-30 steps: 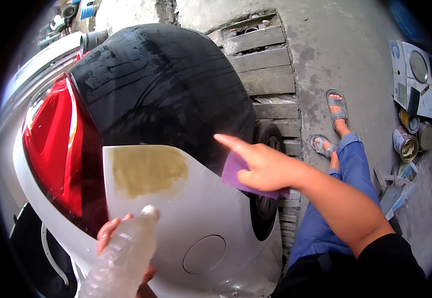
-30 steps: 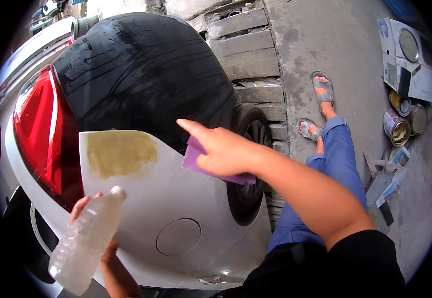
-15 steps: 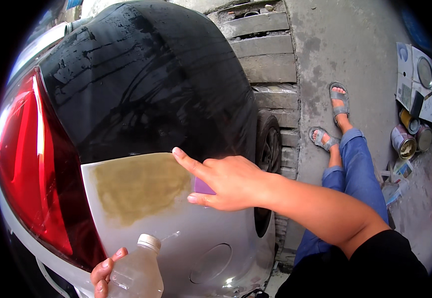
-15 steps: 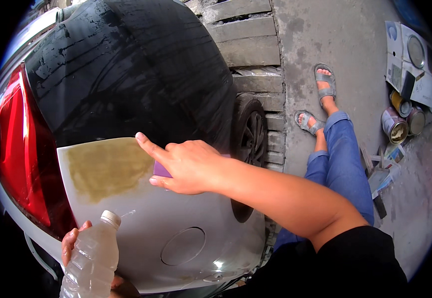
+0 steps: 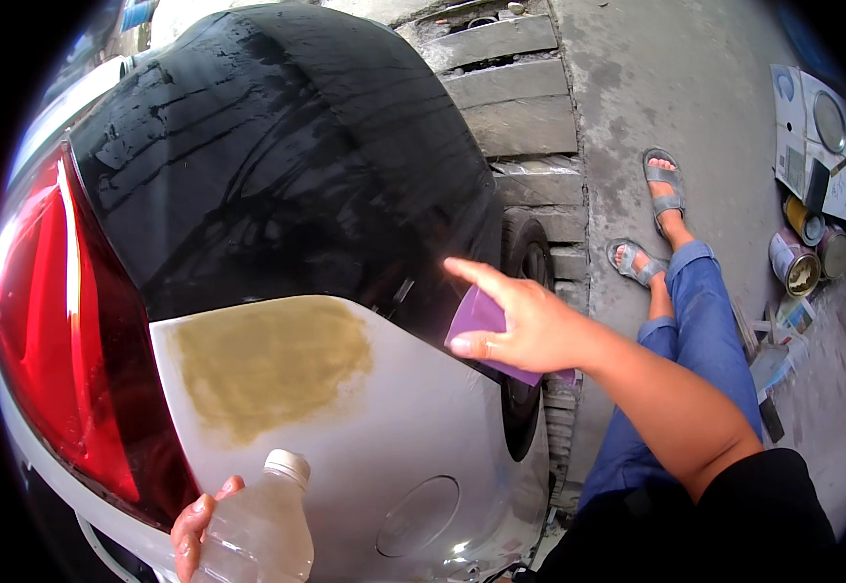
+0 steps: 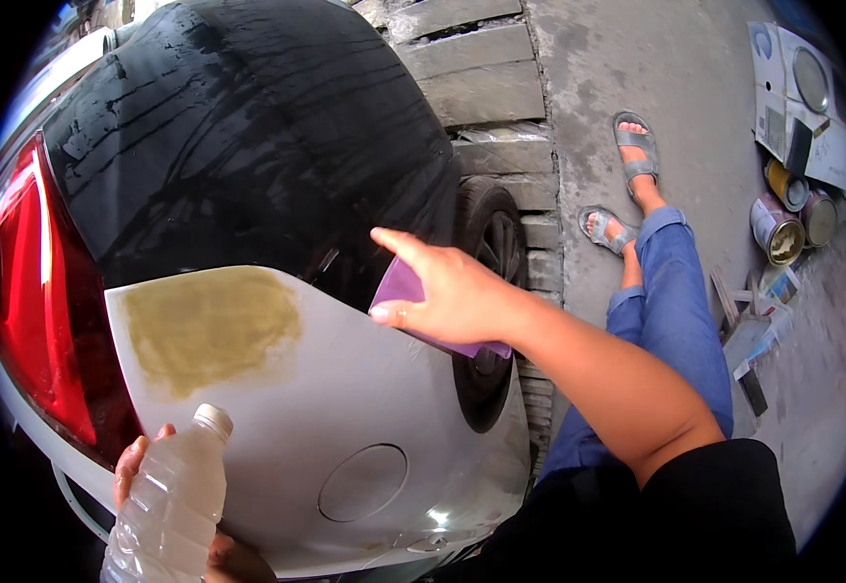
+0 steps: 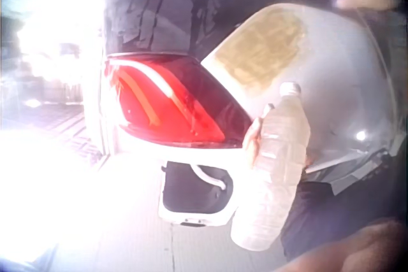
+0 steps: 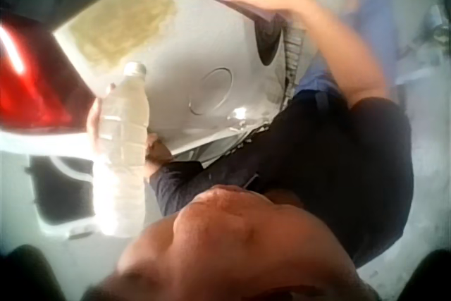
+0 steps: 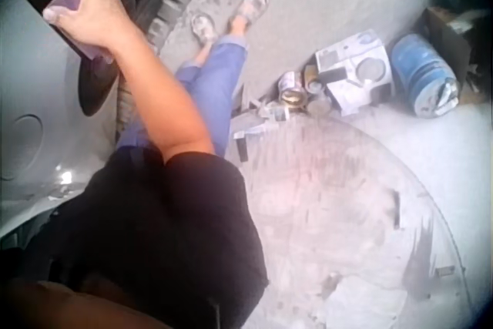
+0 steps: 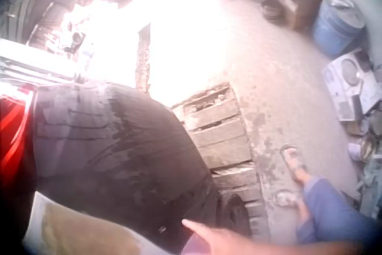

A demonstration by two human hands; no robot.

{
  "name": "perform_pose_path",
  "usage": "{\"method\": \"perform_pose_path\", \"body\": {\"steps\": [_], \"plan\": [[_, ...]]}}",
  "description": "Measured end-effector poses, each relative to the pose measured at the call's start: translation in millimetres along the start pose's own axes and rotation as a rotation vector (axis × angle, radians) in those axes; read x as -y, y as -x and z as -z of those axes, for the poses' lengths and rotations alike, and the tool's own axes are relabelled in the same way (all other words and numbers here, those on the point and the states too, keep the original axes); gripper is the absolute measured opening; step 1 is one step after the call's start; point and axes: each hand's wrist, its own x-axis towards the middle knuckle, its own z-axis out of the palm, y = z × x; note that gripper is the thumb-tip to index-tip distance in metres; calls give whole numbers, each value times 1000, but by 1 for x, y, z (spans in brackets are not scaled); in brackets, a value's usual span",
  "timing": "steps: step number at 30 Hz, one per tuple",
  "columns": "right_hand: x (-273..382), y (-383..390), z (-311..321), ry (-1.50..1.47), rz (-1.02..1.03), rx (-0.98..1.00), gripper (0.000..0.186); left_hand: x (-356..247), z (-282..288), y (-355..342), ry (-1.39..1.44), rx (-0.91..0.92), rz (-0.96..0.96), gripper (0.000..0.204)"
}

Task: The person sands the rear quarter panel of a white car using a purple sanding block and a clear liquid from a plastic bottle. They repeatedly apply the liquid and sand the surface in circular and back-and-forth motions, focusing on the area near the taillight and fuel door.

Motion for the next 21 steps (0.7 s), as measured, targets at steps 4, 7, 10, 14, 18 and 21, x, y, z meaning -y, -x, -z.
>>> {"method": "perform_pose_path", "body": {"steps": [4, 7, 10, 14, 18, 21], "plan": [[-14, -1, -14, 170, 267, -118, 86, 2, 2, -2, 0, -3, -7, 118], [8, -11, -22, 118, 283, -22, 84, 4, 2, -1, -12, 2, -3, 118], [13, -35, -14, 53, 353, -163, 74, 5, 4, -3, -18, 5, -12, 117], [39, -69, -3, -3, 274, -177, 57, 7, 7, -4, -61, 19, -31, 117], [56, -86, -16, -83, 351, -136, 54, 5, 16, -2, -204, 77, -98, 116], [41, -93, -27, -42, 405, -222, 51, -28, 3, -15, 78, 4, 394, 80]]}}
